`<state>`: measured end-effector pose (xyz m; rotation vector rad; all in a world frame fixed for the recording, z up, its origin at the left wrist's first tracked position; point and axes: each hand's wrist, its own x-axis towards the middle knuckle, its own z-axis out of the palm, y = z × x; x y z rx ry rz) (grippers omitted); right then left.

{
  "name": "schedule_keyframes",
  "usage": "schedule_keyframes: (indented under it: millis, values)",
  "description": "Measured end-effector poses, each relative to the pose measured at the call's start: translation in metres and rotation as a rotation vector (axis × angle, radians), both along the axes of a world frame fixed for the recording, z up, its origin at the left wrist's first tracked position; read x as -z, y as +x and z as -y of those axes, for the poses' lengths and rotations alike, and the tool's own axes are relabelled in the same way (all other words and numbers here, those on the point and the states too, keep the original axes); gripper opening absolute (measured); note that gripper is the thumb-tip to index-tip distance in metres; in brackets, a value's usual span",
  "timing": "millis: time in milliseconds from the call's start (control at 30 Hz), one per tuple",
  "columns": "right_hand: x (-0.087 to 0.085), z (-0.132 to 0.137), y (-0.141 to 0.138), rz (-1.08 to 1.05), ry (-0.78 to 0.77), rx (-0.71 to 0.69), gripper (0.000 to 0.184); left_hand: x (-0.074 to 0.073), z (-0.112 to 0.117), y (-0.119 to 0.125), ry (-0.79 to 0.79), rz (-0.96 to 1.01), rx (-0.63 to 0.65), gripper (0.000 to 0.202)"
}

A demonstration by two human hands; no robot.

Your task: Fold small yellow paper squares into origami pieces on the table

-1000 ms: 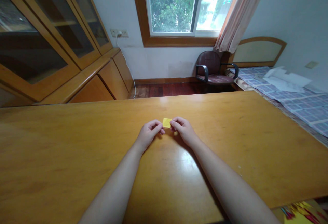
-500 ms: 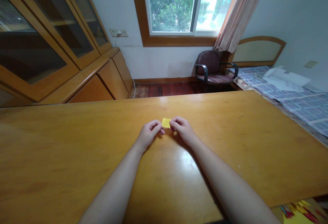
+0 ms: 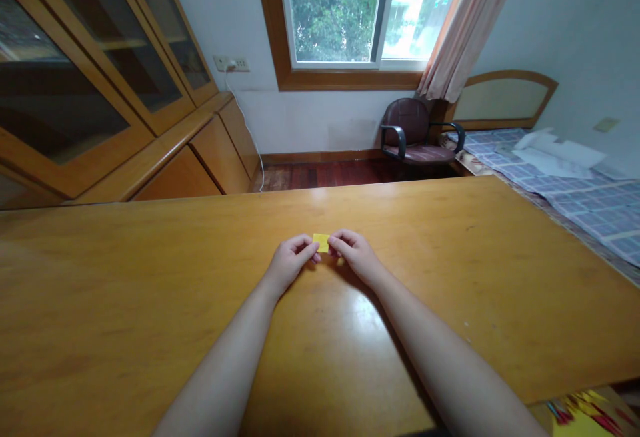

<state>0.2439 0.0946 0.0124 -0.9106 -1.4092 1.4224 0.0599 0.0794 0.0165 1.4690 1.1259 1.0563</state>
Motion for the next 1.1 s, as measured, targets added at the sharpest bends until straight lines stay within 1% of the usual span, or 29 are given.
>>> schedule_keyframes:
  millis: [267, 433, 733, 933, 1100]
  values:
    - [0.0009, 0.0005, 0.0000, 0.008, -0.022, -0.018, 0.027, 0.0000, 0.0015, 0.0003, -0.030, -0.026, 0.049, 0.025]
    - [0.0018, 0.0006, 0.0005, 0.043, 0.004, -0.017, 0.026, -0.0003, 0.0015, 0.0001, -0.040, -0.044, 0.071, 0.025]
    - [0.0022, 0.0000, 0.0007, 0.032, -0.007, -0.026, 0.024, 0.0005, 0.0013, 0.0000, -0.042, -0.038, 0.077, 0.025]
    - [0.0026, 0.0006, 0.0004, 0.008, -0.019, -0.015, 0.025, 0.0011, 0.0011, 0.0009, -0.040, -0.025, 0.046, 0.026]
    - [0.0022, -0.0002, -0.0005, 0.000, -0.027, 0.000, 0.029, 0.0022, -0.0017, 0.0018, -0.009, 0.011, -0.038, 0.025]
